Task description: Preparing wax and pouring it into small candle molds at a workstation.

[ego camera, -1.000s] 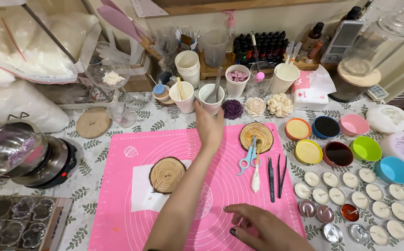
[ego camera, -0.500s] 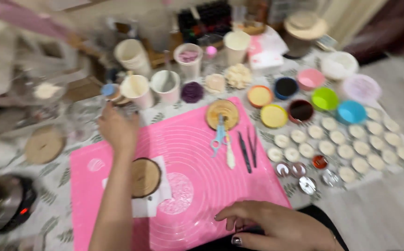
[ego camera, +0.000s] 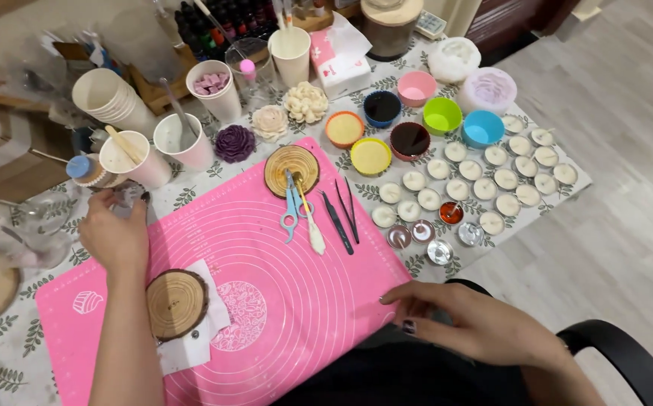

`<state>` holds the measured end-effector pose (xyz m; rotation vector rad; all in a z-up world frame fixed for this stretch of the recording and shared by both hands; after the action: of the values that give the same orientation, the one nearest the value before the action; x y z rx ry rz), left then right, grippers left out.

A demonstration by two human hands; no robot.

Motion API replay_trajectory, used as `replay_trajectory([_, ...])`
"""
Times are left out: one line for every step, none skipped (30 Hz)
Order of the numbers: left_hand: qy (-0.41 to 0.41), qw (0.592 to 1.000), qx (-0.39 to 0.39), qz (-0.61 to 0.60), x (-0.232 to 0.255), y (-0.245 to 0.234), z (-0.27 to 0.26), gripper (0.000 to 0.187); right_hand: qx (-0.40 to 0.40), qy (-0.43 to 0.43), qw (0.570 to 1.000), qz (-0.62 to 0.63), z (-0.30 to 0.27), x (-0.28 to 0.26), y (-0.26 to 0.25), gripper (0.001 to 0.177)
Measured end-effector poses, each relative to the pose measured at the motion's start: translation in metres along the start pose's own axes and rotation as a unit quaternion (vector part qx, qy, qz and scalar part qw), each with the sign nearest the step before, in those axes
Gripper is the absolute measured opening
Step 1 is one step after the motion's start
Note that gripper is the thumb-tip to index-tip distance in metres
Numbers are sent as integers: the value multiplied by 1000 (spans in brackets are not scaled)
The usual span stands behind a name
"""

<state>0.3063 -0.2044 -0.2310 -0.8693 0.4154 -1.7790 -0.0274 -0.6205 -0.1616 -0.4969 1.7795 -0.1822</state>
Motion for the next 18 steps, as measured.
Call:
replay_trajectory([-11, 1000, -5, 8, 0, 0, -1, 45, 3, -8, 1000, -3, -1, -1, 1, 43])
replay_trajectory([-23, 1000, -9, 17, 1, 1, -2, 43, 6, -16, 1000, -5, -1, -1, 2, 43])
replay_trajectory([-20, 1000, -10, 14, 3, -1, -2, 43, 11, -16, 1000, -5, -3, 0, 0, 43])
replay_trajectory([-23, 999, -6, 27, 2, -2, -1, 43, 11, -22, 1000, -7, -5, 1, 0, 43])
replay_trajectory([-28, 999, -5, 41, 2, -4, -2, 42, 10, -27, 1000, -9, -7, 1, -1, 43])
replay_trajectory([-26, 999, -7, 39, -1, -5, -6, 42, 13, -24, 1000, -9, -11, 5, -4, 43])
replay_trajectory([-15, 999, -6, 48, -2, -6, -8, 43, 17, -25, 999, -11, -14, 9, -7, 43])
replay_trajectory([-5, 998, -5, 58, -4, -8, -10, 43, 21, -25, 999, -13, -16, 12, -10, 43])
replay_trajectory([-3, 998, -4, 56, -8, -3, -8, 43, 24, -26, 999, -14, -18, 14, -13, 43])
replay_trajectory([0, 998, -12, 54, -12, 3, -6, 46, 32, -11, 999, -24, -20, 20, -17, 42])
replay_trajectory([1, 998, -19, 54, -18, 7, -6, 49, 38, 3, 999, -35, -22, 25, -20, 42])
replay_trajectory([0, 998, -19, 54, -16, 6, -2, 49, 38, 3, 999, -35, -21, 27, -20, 42])
replay_trajectory([-23, 999, -22, 35, -16, 8, -1, 50, 46, 16, 998, -46, -21, 32, -23, 42])
replay_trajectory([-46, 999, -24, 15, -18, 10, 0, 52, 55, 30, 996, -57, -21, 37, -26, 43])
replay_trajectory([-53, 998, -26, 16, -15, 13, -2, 52, 50, 32, 996, -61, -23, 36, -26, 43])
replay_trajectory([-92, 995, -29, 6, -18, 16, -5, 54, 57, 51, 995, -63, -24, 38, -28, 45])
replay_trajectory([-128, 991, -27, -2, -23, 16, -2, 56, 65, 64, 994, -63, -22, 38, -29, 47])
replay_trajectory([-132, 991, -25, 1, -22, 15, -1, 56, 61, 62, 994, -65, -21, 37, -28, 47])
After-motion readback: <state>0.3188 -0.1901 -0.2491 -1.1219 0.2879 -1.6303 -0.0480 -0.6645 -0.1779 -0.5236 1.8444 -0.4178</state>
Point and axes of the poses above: each hand's wrist, its own z-axis towards the middle knuckle, its own y-axis out of the palm, x = y × z, the point moved 9 cm from there along z, towards the middle knuckle, and after that the axes turned 11 degrees about x, right-handed, at the moved point
